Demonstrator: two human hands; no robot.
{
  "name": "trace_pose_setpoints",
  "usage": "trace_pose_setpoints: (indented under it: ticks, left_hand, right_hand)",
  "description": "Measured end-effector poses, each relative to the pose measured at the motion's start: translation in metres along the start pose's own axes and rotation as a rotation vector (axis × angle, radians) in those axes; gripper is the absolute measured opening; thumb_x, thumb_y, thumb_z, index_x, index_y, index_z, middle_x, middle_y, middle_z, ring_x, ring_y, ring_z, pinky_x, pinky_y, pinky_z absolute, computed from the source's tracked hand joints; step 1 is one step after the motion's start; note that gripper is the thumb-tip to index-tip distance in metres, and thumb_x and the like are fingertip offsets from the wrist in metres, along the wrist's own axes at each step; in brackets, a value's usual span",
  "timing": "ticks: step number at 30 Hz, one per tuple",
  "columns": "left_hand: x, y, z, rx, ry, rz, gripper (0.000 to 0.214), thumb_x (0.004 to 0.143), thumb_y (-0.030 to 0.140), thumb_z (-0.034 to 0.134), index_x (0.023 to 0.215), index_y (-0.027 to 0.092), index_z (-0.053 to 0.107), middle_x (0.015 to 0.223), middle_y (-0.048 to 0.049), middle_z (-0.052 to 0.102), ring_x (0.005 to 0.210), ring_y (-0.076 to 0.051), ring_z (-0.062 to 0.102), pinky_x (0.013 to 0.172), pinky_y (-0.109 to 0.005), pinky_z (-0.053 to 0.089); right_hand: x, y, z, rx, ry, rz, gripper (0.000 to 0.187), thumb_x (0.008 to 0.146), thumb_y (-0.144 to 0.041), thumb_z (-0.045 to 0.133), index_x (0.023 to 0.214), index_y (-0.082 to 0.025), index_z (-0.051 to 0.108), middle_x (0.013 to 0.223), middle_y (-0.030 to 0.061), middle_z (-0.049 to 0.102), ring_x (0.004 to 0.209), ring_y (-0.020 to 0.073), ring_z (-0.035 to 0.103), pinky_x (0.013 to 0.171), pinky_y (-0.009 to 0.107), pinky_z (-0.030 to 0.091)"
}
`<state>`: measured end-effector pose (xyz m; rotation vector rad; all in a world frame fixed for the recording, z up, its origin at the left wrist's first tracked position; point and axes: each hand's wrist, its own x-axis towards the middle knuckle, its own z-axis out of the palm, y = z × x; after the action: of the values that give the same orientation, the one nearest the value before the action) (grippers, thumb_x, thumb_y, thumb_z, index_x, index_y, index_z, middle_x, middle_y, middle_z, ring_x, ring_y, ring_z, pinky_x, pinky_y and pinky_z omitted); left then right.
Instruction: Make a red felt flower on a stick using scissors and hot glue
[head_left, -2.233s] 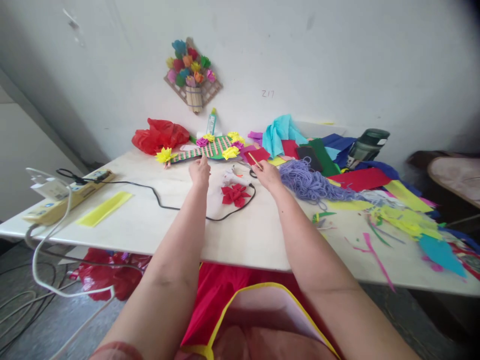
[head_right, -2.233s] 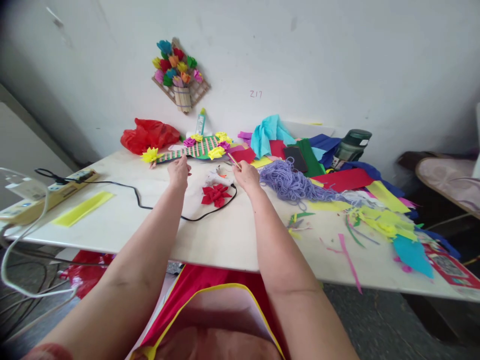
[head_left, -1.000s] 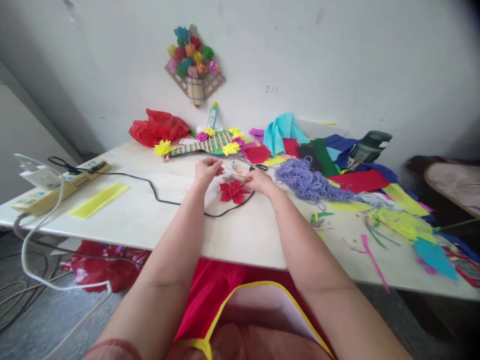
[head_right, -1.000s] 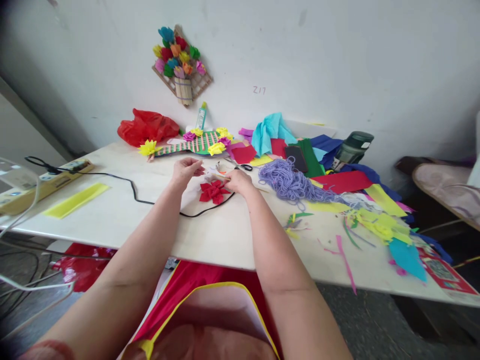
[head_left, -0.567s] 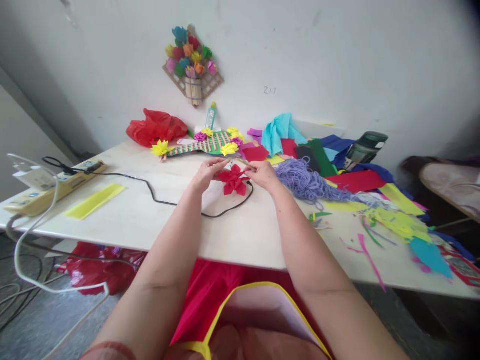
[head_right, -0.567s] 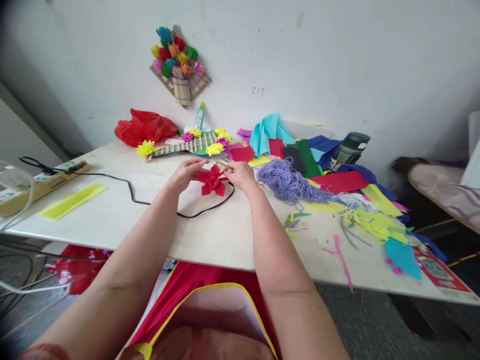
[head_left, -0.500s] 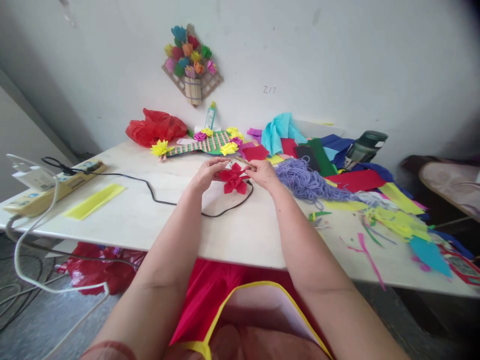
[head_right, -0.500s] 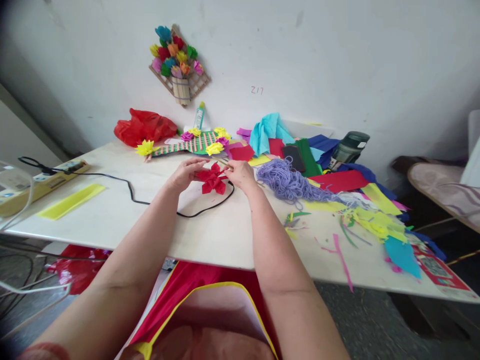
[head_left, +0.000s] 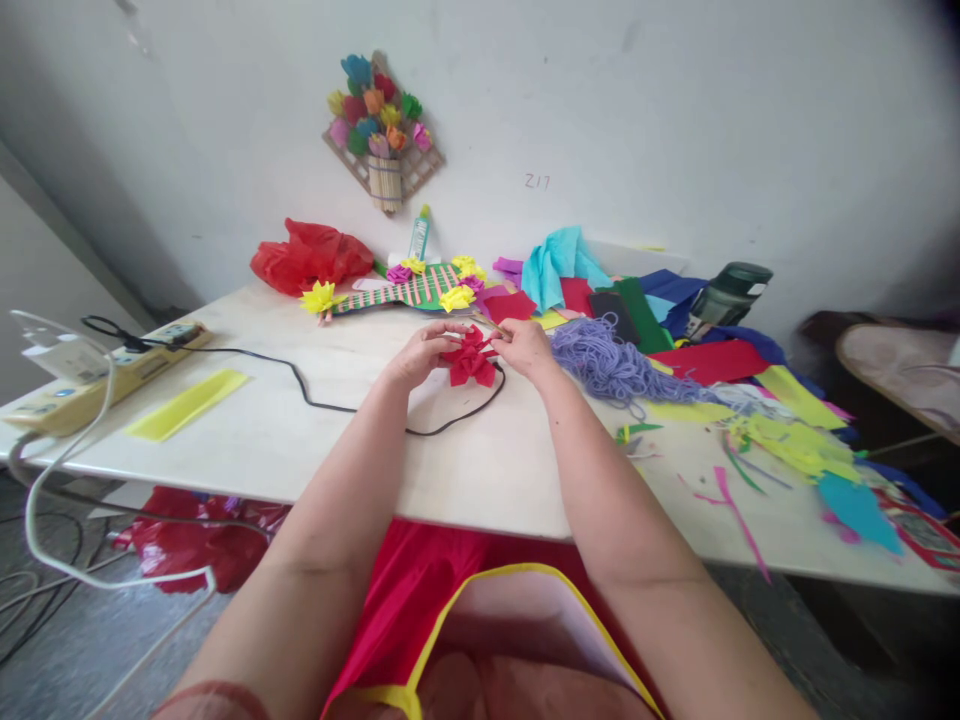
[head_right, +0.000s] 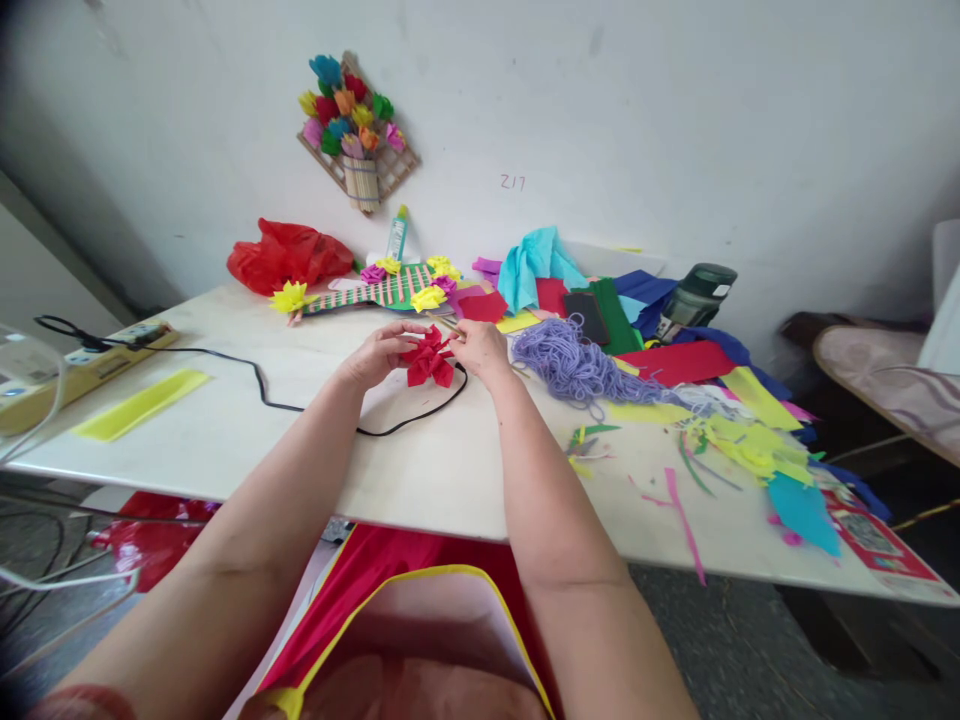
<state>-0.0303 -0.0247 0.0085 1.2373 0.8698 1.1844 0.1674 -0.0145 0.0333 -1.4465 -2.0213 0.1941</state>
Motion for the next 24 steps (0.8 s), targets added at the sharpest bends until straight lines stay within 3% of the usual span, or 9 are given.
trace_pose_setpoints:
  ticks: [8,16,22,24]
  left_hand:
    - [0.005,-0.005,0.000,-0.014,0.008,-0.011,0.029,0.054,0.020,0.072,0.082,0.013,0.075,0.077,-0.0062,0.075,0.069,-0.018,0.069,0.071,-0.029,0.054]
    - [0.003,-0.007,0.001,0.006,0.053,0.006,0.029,0.052,0.027,0.081,0.077,0.013,0.077,0.072,-0.0068,0.074,0.066,-0.018,0.067,0.069,-0.030,0.053]
    - [0.005,-0.008,-0.004,0.019,0.091,0.030,0.032,0.052,0.031,0.085,0.078,0.013,0.077,0.075,-0.0083,0.075,0.070,-0.020,0.069,0.072,-0.033,0.054]
    - [0.006,-0.009,-0.006,0.017,0.118,0.037,0.032,0.051,0.031,0.085,0.077,0.013,0.077,0.075,-0.0085,0.075,0.070,-0.020,0.069,0.072,-0.033,0.054]
  right_hand:
    - [-0.001,-0.004,-0.001,0.002,-0.016,0.008,0.014,0.081,-0.022,0.062,0.086,-0.018,0.075,0.074,0.0011,0.068,0.068,0.0150,0.053,0.064,0.026,0.033]
    - [-0.001,-0.005,0.001,0.013,-0.023,0.029,0.014,0.081,-0.023,0.061,0.086,-0.018,0.074,0.075,0.0017,0.067,0.069,0.0158,0.053,0.064,0.027,0.033]
    - [0.003,0.006,0.004,0.225,-0.066,-0.020,0.018,0.082,-0.023,0.057,0.096,-0.020,0.068,0.073,-0.0012,0.064,0.071,0.0159,0.055,0.069,0.027,0.039]
    - [0.005,0.010,0.003,0.295,-0.084,-0.036,0.015,0.085,-0.028,0.053,0.090,-0.020,0.065,0.070,-0.0019,0.060,0.070,0.0158,0.054,0.070,0.027,0.040]
